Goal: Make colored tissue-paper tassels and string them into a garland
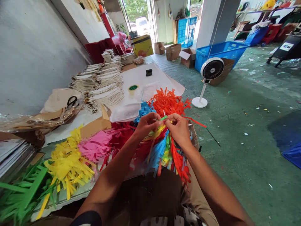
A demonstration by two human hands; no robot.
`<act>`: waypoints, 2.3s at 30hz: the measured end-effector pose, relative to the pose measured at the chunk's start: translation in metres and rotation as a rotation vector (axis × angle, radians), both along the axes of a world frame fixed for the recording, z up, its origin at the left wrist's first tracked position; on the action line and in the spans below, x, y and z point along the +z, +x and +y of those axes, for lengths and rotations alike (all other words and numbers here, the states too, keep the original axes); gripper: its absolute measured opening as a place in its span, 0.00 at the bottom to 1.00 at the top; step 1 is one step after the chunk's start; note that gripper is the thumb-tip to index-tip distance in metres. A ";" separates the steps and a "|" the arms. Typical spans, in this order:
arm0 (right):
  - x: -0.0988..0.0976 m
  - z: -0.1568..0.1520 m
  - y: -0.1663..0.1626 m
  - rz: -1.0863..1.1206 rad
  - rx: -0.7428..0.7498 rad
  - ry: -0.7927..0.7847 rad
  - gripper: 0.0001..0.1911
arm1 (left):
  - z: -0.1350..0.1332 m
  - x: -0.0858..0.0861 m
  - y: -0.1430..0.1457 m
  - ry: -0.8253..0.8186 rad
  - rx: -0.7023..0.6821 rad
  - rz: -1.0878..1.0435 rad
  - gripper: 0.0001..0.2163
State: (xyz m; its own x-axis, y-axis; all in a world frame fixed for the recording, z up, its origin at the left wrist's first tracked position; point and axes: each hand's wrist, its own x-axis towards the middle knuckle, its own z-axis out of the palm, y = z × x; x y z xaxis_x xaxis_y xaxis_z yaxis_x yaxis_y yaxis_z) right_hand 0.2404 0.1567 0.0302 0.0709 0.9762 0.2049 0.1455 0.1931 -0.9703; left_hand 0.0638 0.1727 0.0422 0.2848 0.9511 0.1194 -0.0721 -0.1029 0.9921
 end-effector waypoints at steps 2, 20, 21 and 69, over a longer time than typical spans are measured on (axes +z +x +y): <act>0.000 -0.001 -0.001 0.007 0.025 0.003 0.15 | 0.004 0.000 -0.002 -0.039 0.026 -0.033 0.20; 0.006 -0.003 -0.004 -0.136 0.061 0.030 0.12 | 0.009 0.000 -0.009 0.006 0.076 -0.005 0.22; 0.006 -0.004 -0.004 -0.136 0.055 0.027 0.12 | 0.008 0.000 -0.010 0.017 0.071 0.016 0.21; 0.084 -0.014 0.086 0.049 0.372 0.028 0.22 | 0.005 0.077 0.056 0.124 -0.560 0.371 0.19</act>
State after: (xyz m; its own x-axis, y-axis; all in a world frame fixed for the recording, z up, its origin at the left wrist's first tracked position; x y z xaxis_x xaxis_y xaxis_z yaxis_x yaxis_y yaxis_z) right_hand 0.3259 0.1426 0.1144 -0.2777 0.9309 0.2373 0.0140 0.2509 -0.9679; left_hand 0.1201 0.1776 0.1191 0.7732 0.6340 0.0170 0.1953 -0.2636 0.9447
